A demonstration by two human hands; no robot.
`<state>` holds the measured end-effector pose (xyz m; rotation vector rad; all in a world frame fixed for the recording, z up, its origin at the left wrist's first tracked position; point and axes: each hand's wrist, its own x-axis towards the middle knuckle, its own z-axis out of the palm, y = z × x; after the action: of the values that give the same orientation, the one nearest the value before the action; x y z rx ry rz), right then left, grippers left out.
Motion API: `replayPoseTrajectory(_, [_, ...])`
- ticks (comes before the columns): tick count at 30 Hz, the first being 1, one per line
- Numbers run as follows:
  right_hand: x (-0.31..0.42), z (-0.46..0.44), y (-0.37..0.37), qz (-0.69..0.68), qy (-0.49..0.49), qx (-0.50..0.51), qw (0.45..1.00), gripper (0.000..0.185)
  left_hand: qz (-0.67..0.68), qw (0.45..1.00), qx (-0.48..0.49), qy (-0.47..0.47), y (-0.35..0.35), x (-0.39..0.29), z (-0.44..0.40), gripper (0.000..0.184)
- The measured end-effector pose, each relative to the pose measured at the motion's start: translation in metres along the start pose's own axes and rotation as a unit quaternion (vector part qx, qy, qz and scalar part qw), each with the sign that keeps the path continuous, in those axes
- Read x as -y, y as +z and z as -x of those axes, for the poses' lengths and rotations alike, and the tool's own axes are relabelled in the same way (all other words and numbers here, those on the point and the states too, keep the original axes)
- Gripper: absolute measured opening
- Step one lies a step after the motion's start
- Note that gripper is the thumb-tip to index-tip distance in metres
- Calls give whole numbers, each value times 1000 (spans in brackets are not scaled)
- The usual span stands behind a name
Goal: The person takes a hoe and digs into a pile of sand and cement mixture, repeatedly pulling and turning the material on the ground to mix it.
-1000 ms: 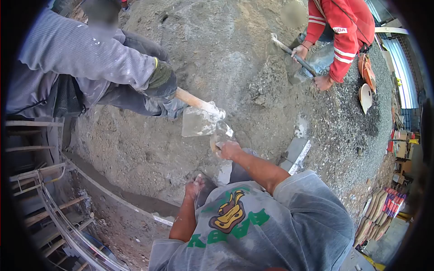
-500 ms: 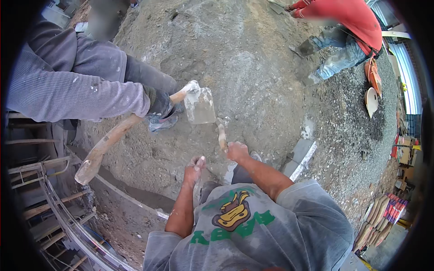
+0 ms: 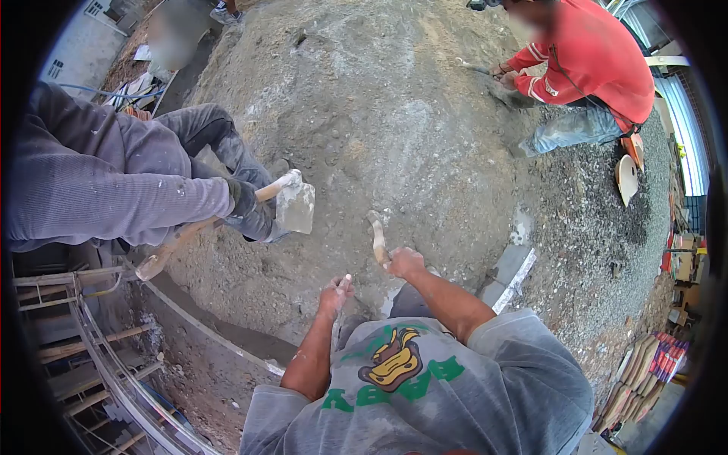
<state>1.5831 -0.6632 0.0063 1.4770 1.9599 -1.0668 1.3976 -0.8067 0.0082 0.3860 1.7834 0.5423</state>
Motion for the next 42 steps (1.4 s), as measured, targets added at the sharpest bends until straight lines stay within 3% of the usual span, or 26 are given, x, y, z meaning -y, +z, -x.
replayPoseTrajectory(7, [-21,-9,24,-5,-58,44,997,47,49,989,51,-133,25,16,-17,69])
replayPoseTrajectory(13, [-44,-40,93,-16,-83,171,982,46,27,974,114,-195,70,43,-64,67])
replayPoseTrajectory(16, [-57,-56,96,-44,-130,362,922,43,147,955,126,-223,96,53,-66,55])
replayPoseTrajectory(19, [-76,-94,87,-107,-19,519,848,40,227,936,179,-198,122,99,-76,41])
replayPoseTrajectory(21, [-99,-148,105,-245,109,419,867,50,343,914,147,-156,125,87,-56,37])
replayPoseTrajectory(24, [-102,-224,150,-332,242,262,873,55,325,925,112,-163,135,93,-43,39])
replayPoseTrajectory(26, [-100,-274,212,-465,235,221,824,43,303,925,94,-211,149,104,-27,38])
replayPoseTrajectory(28, [-98,-310,269,-513,296,170,788,36,271,927,89,-244,165,125,-14,41])
replayPoseTrajectory(29, [-96,-317,286,-537,324,142,766,32,243,931,91,-255,170,139,-9,43])
replayPoseTrajectory(31, [-98,-305,294,-512,319,124,788,23,184,932,123,-287,175,153,-2,47])
replayPoseTrajectory(32, [-107,-293,290,-569,311,128,751,20,132,946,118,-270,183,154,1,49])
replayPoseTrajectory(33, [-116,-289,276,-624,299,133,710,18,78,957,111,-255,191,154,4,52])
replayPoseTrajectory(36, [-119,-263,159,-678,298,123,660,12,-9,959,154,-237,206,92,-7,56])
replayPoseTrajectory(40, [-121,-272,-26,-671,157,-6,724,20,-31,966,222,-126,232,69,-70,51])
replayPoseTrajectory(41, [-122,-283,-72,-661,113,-51,740,22,82,974,207,-34,240,45,-100,42])
replayPoseTrajectory(42, [-124,-294,-120,-664,64,-74,741,23,77,970,228,-42,249,22,-136,37])
